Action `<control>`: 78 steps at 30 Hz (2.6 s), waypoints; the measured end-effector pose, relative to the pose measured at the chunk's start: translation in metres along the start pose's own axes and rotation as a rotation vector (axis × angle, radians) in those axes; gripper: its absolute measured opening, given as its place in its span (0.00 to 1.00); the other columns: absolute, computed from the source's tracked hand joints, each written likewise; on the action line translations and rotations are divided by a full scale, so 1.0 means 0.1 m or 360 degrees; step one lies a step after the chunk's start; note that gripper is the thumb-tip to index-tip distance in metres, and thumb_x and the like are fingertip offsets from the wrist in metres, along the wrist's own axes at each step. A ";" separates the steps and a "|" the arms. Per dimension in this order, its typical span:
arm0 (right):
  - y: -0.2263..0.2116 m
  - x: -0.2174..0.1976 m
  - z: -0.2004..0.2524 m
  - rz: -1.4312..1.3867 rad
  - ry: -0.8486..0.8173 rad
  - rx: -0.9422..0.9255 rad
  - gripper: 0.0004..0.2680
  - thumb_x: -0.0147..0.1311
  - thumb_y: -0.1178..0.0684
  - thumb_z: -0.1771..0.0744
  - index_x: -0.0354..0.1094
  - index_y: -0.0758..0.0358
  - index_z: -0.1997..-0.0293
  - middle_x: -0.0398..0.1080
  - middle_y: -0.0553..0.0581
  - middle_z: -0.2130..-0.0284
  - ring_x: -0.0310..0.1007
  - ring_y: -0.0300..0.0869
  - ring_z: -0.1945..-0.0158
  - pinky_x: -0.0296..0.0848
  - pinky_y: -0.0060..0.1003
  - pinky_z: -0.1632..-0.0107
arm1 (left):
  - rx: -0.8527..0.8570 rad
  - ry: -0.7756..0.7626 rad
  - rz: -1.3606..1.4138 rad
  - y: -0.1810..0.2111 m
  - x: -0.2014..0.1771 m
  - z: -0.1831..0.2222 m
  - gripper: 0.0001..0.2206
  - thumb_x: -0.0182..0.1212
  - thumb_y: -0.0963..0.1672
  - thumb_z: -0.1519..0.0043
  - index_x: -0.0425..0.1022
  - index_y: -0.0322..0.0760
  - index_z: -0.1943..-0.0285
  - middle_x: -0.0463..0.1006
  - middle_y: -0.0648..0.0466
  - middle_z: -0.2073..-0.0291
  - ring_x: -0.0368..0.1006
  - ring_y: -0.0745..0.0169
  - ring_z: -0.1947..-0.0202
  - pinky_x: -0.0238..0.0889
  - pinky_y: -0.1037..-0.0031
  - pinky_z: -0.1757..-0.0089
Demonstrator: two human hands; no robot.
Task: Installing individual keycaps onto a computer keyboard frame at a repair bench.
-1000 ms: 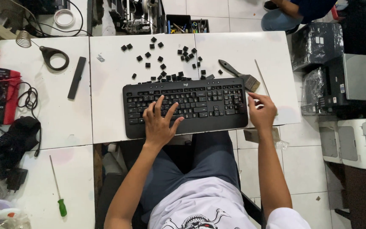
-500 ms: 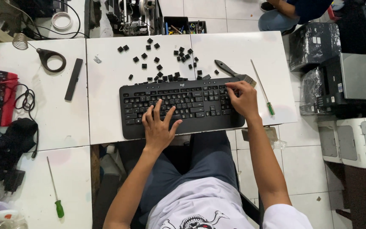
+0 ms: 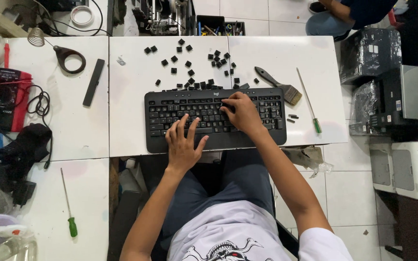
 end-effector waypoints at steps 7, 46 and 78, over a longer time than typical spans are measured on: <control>-0.22 -0.03 0.03 -0.0028 0.0011 -0.0026 0.10 0.75 0.50 0.30 0.88 0.56 0.42 0.82 0.61 0.49 0.85 0.60 0.43 0.88 0.52 0.45 | -0.0072 -0.0012 0.0007 -0.20 -0.02 0.04 0.32 0.66 0.59 0.24 0.71 0.49 0.13 0.66 0.43 0.19 0.58 0.40 0.24 0.45 0.47 0.31; -0.75 0.71 0.10 0.0223 -0.0070 -0.0463 0.07 0.69 0.55 0.29 0.87 0.54 0.45 0.74 0.49 0.65 0.76 0.46 0.61 0.80 0.43 0.57 | -0.0155 -0.0003 0.0114 -0.25 -0.01 0.07 0.36 0.70 0.61 0.28 0.73 0.45 0.15 0.67 0.45 0.19 0.59 0.42 0.23 0.47 0.49 0.29; -0.63 0.72 0.18 0.0147 0.0014 0.0362 0.05 0.73 0.54 0.33 0.87 0.40 0.61 0.72 0.50 0.55 0.69 0.53 0.42 0.62 0.74 0.33 | -0.0119 -0.0073 -0.0028 -0.15 0.00 0.01 0.34 0.71 0.61 0.31 0.75 0.55 0.16 0.63 0.47 0.17 0.55 0.41 0.23 0.43 0.47 0.30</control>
Point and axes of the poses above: each hand's wrist, its own z-axis away from the middle knuckle, its own x-axis out of the palm, y = z × x, the point moved 7 cm from there along -z, towards the middle knuckle
